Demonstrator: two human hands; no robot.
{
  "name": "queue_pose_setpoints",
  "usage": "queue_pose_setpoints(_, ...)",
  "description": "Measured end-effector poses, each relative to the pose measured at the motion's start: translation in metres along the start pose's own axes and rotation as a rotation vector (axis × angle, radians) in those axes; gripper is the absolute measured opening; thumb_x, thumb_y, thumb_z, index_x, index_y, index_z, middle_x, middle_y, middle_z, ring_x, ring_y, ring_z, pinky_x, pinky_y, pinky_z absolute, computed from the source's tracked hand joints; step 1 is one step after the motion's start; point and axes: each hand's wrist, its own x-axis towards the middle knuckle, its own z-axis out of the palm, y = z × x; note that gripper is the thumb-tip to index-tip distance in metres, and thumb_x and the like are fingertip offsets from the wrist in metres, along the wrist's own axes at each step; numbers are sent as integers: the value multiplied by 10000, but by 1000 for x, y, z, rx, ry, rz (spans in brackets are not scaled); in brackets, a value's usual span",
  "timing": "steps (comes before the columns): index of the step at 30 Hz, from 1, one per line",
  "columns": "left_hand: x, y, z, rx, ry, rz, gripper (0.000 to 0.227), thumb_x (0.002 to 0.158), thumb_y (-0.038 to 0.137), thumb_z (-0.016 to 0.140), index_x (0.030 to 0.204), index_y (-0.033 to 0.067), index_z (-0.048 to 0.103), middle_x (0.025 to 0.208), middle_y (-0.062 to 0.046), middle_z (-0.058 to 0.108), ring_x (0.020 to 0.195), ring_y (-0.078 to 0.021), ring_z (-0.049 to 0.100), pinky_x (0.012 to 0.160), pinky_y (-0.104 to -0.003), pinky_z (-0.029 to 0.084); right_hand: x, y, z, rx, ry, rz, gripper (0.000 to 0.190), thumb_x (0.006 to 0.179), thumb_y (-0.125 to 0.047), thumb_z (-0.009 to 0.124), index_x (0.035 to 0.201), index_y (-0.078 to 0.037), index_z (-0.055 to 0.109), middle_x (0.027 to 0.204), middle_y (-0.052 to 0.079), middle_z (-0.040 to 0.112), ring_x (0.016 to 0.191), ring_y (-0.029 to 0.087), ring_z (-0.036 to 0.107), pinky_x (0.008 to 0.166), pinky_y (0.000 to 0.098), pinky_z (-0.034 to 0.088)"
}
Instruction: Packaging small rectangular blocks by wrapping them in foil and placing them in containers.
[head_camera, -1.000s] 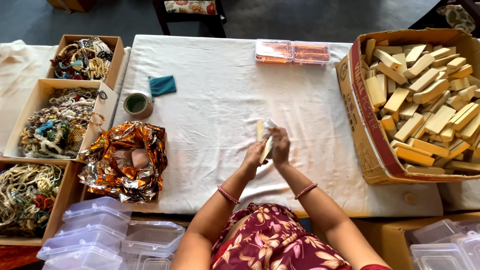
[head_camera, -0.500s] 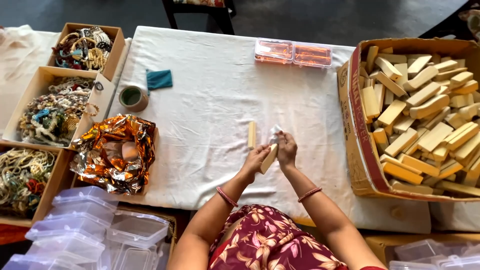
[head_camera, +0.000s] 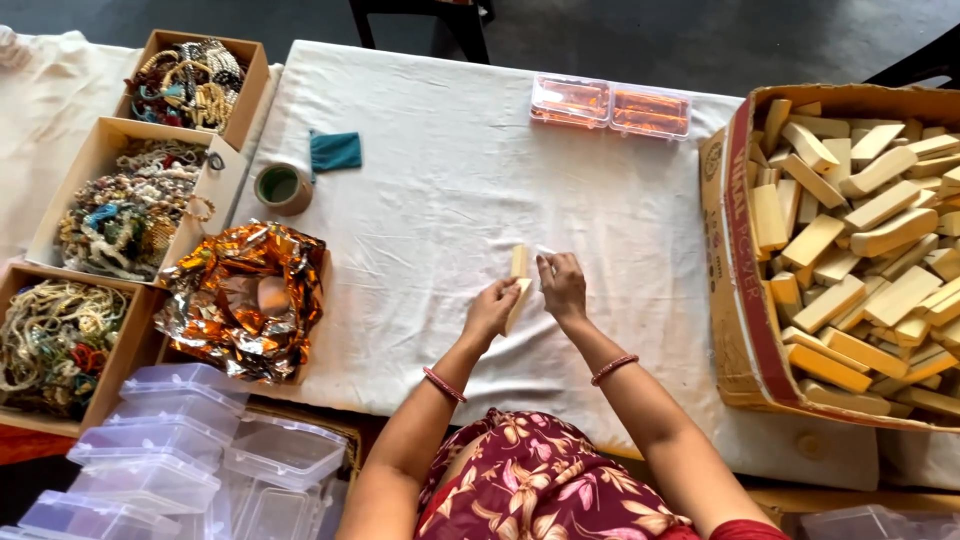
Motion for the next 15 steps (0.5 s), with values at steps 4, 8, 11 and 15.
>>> queue_pose_setpoints(4, -14, 32, -36, 594, 299, -207, 498, 987, 426, 526, 1426, 201, 596, 1100, -116, 775, 832, -296, 760, 821, -375, 568, 0, 1, 47, -115, 43, -212, 409, 1029, -344, 602, 1233, 8, 644, 1176, 169, 652, 1096, 308, 633, 984, 435, 523)
queue_pose_setpoints(8, 7, -18, -73, 829, 288, 53, 528, 949, 420, 649, 1396, 140, 607, 1176, -146, 716, 1031, -292, 682, 878, -422, 542, -10, -10, 71, -239, 154, -332, 605, 814, -236, 728, 1316, 71, 589, 1243, 250, 622, 1153, 376, 602, 961, 473, 536)
queue_pose_setpoints(11, 6, -6, -81, 723, 226, 129, 506, 964, 407, 649, 1395, 145, 616, 1231, -133, 698, 1079, -266, 686, 900, -390, 550, -24, -54, 64, -118, 70, -133, 585, 799, -110, 721, 1358, -1, 587, 1251, 168, 647, 1131, 284, 644, 990, 408, 564)
queue_pose_setpoints(15, 6, 10, -94, -194, 149, -9, 587, 1004, 259, 554, 1558, 184, 377, 1299, -121, 620, 1092, -247, 668, 851, -350, 532, -71, -108, 75, 22, -53, -129, 435, 886, -166, 715, 1311, -89, 660, 1267, 110, 691, 1150, 228, 702, 1019, 385, 593)
